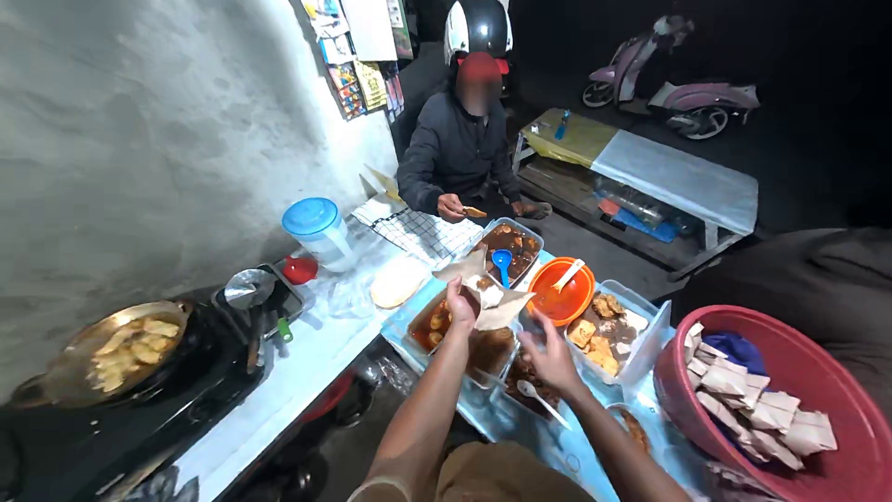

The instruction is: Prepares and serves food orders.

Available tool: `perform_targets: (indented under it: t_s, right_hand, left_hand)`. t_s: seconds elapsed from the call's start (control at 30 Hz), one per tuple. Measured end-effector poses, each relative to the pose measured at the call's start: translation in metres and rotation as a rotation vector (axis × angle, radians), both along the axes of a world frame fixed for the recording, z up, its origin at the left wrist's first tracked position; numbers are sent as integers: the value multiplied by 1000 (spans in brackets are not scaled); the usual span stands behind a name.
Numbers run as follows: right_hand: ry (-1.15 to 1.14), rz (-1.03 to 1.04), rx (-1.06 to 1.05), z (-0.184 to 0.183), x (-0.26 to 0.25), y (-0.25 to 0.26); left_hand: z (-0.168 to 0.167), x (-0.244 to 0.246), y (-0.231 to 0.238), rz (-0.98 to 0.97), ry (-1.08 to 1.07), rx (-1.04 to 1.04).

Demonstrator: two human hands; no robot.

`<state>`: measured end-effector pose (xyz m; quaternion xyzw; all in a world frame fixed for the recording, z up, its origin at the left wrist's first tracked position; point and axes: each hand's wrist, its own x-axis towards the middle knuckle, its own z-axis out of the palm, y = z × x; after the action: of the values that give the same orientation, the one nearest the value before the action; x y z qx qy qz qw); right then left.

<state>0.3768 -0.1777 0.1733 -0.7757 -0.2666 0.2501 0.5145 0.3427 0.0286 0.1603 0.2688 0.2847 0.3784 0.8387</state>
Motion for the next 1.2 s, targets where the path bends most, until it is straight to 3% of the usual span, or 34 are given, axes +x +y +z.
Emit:
perform_targets:
  t_s: [0.1, 0.17, 0.37, 0.77, 1.03, 1.2]
  right_hand:
    - [353, -167, 74, 13, 6, 65]
    - [471, -258, 102, 13, 10, 97]
    - [261, -309, -23, -3, 16, 150]
    - [284, -508, -17, -25, 36, 230]
    - [329, -516, 9, -46, 36, 250]
    - [360, -493, -6, -38, 53, 272]
  left_hand:
    - [-6, -2, 22, 15, -34, -39]
    - [-6, -5, 35, 21, -43, -65]
    - [-8, -8, 80, -20, -46, -89]
    - [-10, 25, 166, -80, 48, -17]
    - [-33, 32, 200, -78, 128, 3]
    - [-45, 43, 223, -7, 191, 70]
